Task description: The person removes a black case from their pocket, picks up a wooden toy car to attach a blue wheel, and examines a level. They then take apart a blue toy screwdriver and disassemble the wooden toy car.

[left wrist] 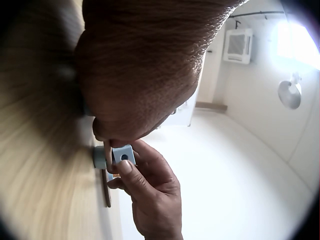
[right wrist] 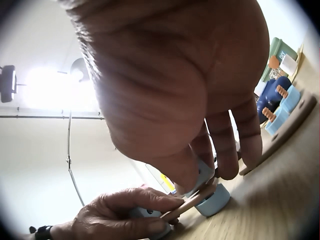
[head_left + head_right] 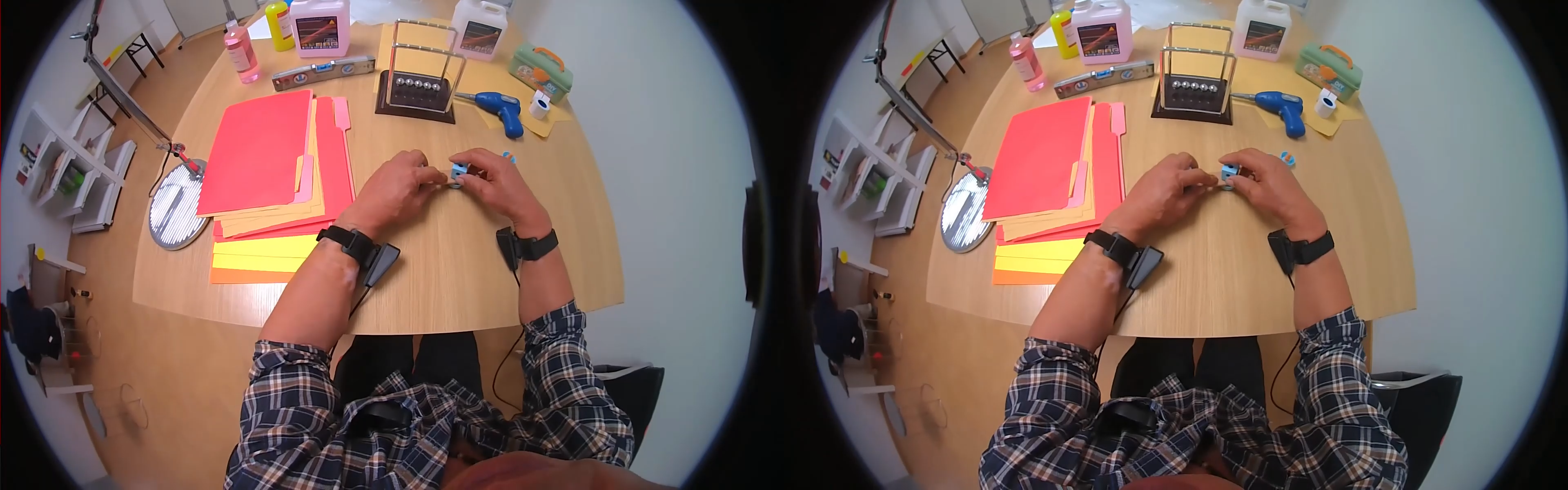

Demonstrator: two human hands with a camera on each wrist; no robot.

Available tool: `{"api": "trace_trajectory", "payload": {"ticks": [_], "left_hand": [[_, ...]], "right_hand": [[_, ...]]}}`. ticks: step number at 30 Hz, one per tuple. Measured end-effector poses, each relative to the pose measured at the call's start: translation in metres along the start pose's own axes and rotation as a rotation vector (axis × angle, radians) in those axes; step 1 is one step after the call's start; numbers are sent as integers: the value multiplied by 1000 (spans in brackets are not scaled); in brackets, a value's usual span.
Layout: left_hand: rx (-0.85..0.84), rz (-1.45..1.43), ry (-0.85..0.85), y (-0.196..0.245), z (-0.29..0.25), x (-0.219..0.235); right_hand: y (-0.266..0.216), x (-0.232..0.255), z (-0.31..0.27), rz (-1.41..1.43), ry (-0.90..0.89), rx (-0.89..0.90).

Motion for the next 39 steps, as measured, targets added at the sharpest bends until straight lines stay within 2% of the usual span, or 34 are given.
{"api": "trace_trajectory", "payload": {"ticks": [3,6,8,15,17,20,30,32,39], "left_hand": [[39,-13,-24,1,-1,0],[48,-4,-40,5,-1,1],[50,9,-40,6,0,0],[30,18,-23,7,-1,-1],[14,51,-36,5,2,-1],[3,74,-47,4,3,-2],[18,56,-48,10,3,1],[19,64,-46,10,2,1],[5,68,-34,9,3,0]], "right_hand": [[-1,-1,-3,-12,45,22],[1,1,-6,44,75,-42],[3,1,-6,-23,93,-97],[4,0,-11,-28,114,-111],[13,-2,-10,64,93,-54],[7,1,-16,-11,173,16],[9,0,-13,-17,138,14],[7,1,-13,59,174,79],[9,1,-13,62,189,83]]}}
Point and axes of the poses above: each hand's wrist, its own z-axis towards the middle knuckle, its own x-axis out of the back of the hand, y = z × x, the point moved 6 cm from there along z, towards the middle knuckle, and after that the axes turned 14 degrees about -y, right-handed, at the moved point
